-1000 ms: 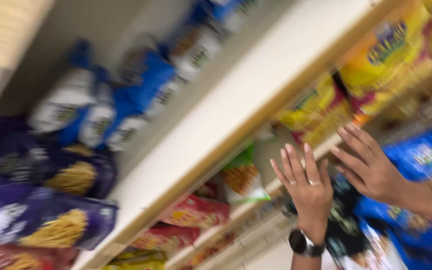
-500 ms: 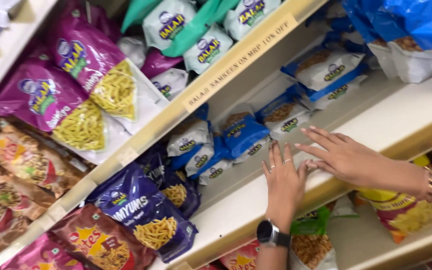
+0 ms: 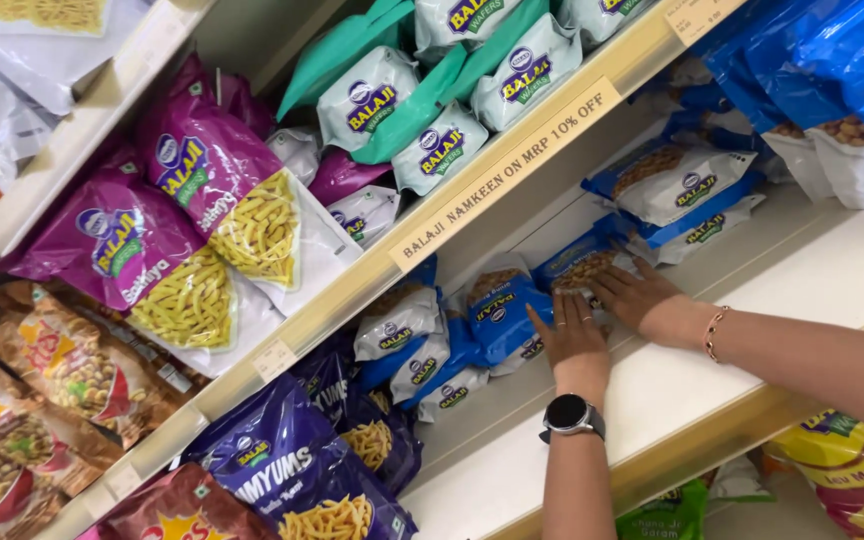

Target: Picking up multiple bags of snacks from a store shelf and placing them into a shopping cart.

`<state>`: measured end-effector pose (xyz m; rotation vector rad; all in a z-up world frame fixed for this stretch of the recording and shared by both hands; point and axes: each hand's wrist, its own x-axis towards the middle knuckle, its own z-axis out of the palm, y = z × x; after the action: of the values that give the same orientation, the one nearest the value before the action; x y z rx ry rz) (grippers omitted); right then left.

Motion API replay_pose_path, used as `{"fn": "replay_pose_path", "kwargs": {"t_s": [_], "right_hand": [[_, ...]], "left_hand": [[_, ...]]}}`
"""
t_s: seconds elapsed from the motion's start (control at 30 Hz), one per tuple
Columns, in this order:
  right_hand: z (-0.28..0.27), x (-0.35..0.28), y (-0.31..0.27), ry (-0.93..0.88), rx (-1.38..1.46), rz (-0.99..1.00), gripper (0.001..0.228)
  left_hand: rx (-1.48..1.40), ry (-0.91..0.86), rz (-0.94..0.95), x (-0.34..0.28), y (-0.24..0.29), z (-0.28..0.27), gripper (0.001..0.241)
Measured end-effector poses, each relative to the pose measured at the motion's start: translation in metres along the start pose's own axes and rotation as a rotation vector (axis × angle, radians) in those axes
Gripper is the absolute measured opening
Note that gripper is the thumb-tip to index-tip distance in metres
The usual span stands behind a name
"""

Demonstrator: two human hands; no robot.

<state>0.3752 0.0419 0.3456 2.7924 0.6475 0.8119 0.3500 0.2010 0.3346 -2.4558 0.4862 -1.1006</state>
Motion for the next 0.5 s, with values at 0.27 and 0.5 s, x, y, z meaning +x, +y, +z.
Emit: {"fn": "replay_pose_path", "kwargs": {"t_s": [0.27,0.5], "right_hand": [[0.008,0.007,0.008,0.17,-0.086,-0.013,0.043],[0.009,0.007,0.011,0.311,-0.069,-0.075,0.032]], "left_hand": [[0.022,-0.081,-0.022,0.005,0.001,-0.012,0.056],[0.004,-0.065,0.007,0.001,0.003,-0.026,0.046]]}}
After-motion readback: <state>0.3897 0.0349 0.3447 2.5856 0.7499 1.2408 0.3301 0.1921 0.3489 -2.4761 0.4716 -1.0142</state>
